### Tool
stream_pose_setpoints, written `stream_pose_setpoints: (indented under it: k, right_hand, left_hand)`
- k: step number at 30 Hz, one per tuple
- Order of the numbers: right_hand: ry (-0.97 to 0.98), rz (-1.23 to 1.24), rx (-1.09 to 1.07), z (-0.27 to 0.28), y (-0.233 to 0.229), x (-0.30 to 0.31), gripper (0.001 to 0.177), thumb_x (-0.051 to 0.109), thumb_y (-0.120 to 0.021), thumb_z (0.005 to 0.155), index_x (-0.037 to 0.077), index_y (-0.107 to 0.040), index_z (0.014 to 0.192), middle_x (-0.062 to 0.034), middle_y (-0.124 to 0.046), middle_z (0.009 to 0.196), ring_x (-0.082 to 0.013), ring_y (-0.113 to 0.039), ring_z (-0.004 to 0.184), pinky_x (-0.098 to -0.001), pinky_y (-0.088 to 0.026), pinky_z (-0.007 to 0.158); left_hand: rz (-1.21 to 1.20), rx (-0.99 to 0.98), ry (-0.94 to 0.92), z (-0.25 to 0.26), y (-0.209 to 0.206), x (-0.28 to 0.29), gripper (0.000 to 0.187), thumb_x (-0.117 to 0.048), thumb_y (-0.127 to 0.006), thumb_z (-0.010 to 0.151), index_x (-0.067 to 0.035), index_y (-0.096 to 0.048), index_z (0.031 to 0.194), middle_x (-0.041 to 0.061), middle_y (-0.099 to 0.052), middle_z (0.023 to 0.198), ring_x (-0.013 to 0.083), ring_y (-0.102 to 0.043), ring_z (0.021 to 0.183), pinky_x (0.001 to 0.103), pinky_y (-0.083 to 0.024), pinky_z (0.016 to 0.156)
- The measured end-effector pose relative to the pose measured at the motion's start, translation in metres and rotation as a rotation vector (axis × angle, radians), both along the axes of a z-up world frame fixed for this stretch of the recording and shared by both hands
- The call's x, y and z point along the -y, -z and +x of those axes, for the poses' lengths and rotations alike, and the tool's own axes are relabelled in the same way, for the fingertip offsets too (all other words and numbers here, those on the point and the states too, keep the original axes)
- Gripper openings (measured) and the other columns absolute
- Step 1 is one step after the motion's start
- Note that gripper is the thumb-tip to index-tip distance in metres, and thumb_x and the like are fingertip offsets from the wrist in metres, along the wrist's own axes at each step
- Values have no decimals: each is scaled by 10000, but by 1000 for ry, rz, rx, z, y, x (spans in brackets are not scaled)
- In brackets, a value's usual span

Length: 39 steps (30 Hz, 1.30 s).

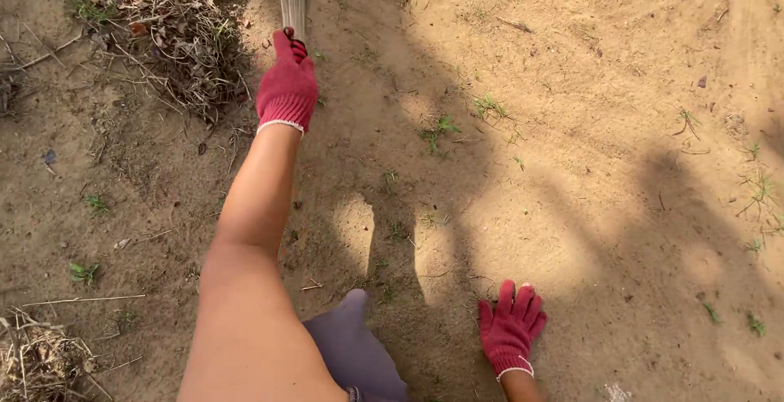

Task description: The recorder is sweeping dry leaves and debris on a dirt ground using a traditional broom.

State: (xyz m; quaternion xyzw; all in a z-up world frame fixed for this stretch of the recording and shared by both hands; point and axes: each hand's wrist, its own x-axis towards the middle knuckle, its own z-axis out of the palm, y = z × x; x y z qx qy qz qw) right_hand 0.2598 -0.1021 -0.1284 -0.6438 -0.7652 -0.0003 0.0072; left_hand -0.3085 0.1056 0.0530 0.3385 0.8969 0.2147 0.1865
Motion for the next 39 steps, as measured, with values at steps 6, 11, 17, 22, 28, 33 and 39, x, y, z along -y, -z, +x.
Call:
stream_pose_setpoints:
  k: [6,11,17,22,28,33,39]
  right_hand:
    - [22,-45,-6,-6,-9,3,768,574,-581,867,185,-373,1496,-235,-300,1598,-513,-263,1471,-740,-211,1153]
    - [11,-10,-15,4,-4,4,780,562,-582,844,183,-371,1492,-234,-291,1597,-513,-252,1469,-743,-196,1153]
    - [35,-80,12,-6,-10,8,788,575,-579,844,185,-365,1495,-225,-271,1603,-504,-232,1475,-735,-186,1151]
    - [5,-17,-27,-1,-2,-10,803,579,-582,830,171,-371,1489,-242,-270,1592,-521,-221,1454,-744,-176,1124]
    - [24,-63,-32,-8,-8,-5,772,579,-565,851,174,-391,1484,-235,-289,1586,-514,-245,1458,-749,-196,1138]
    - [0,-13,-52,-2,3,-1,785,590,-575,862,169,-391,1500,-241,-286,1600,-528,-247,1465,-763,-195,1131]
    - [13,-30,-35,-6,-5,-1,783,587,-583,870,180,-399,1514,-232,-294,1618,-517,-245,1490,-754,-196,1157]
  left_hand:
    - [-203,-121,114,-36,67,-30,541,-396,-473,1089,-190,-304,1560,231,-710,1101,432,-698,1006,576,-532,824]
    - [-31,14,-14,-20,52,-46,613,-410,-486,1045,-103,-284,1536,233,-722,1095,424,-714,1012,543,-560,829]
    - [-182,15,229,19,46,-80,562,-423,-472,1029,-188,-320,1517,261,-681,1155,448,-671,1083,582,-516,891]
    - [237,217,-22,-50,146,-130,498,-387,-483,1022,-130,-411,1442,235,-700,1180,394,-718,1073,526,-561,889]
    - [-125,188,396,73,24,8,705,-418,-536,995,-238,-243,1611,281,-677,1198,453,-654,1118,534,-493,979]
    - [-18,167,72,7,66,33,621,-406,-503,1055,-182,-324,1606,242,-706,1175,449,-671,1099,539,-522,931]
    - [-223,79,406,97,9,164,745,-512,-548,995,-276,-200,1610,247,-709,1100,440,-709,947,539,-559,816]
